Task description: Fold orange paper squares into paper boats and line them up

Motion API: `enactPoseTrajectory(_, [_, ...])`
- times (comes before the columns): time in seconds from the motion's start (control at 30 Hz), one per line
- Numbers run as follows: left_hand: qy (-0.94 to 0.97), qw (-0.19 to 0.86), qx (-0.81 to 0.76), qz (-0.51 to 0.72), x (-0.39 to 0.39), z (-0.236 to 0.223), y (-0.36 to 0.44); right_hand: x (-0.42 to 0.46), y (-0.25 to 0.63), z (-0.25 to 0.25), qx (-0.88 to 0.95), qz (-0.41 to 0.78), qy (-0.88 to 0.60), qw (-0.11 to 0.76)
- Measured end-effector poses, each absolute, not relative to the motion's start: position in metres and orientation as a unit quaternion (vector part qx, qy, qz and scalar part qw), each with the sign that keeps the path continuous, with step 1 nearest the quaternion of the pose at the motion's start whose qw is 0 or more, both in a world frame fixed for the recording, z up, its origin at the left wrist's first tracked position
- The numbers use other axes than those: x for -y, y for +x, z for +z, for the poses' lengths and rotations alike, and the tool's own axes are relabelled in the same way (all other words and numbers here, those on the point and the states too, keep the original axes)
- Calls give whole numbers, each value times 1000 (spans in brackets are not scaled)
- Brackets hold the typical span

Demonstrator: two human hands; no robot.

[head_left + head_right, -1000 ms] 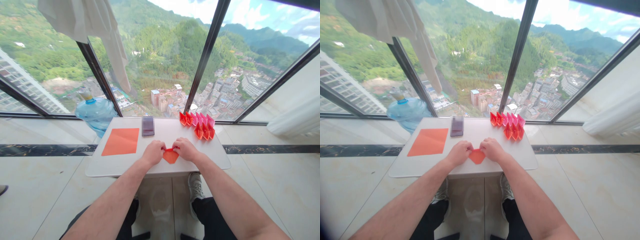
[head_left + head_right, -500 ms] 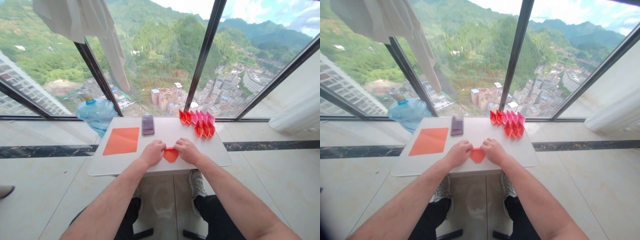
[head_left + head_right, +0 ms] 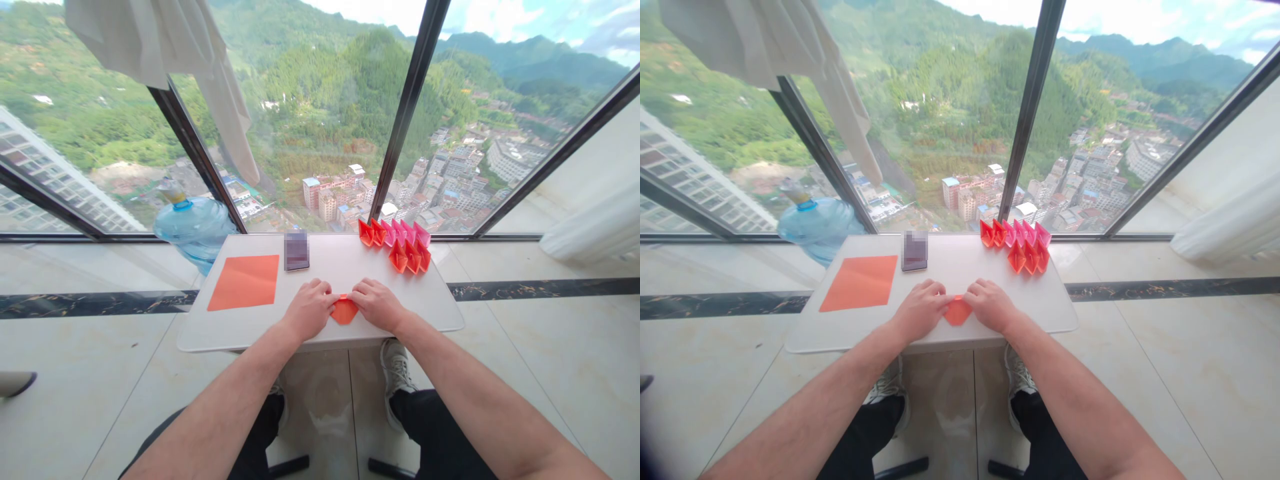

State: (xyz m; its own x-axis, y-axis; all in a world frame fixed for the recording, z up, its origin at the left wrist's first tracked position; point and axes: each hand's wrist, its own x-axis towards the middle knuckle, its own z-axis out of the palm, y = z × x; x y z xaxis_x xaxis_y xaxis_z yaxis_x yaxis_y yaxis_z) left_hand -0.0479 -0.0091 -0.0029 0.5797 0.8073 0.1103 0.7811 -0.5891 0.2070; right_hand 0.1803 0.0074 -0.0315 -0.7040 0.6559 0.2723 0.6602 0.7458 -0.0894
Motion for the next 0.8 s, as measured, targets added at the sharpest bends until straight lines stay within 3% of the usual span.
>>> enactPoseTrajectory(0.8, [873, 50, -479, 74, 20, 4, -40, 2, 173, -18, 897, -32, -431, 94])
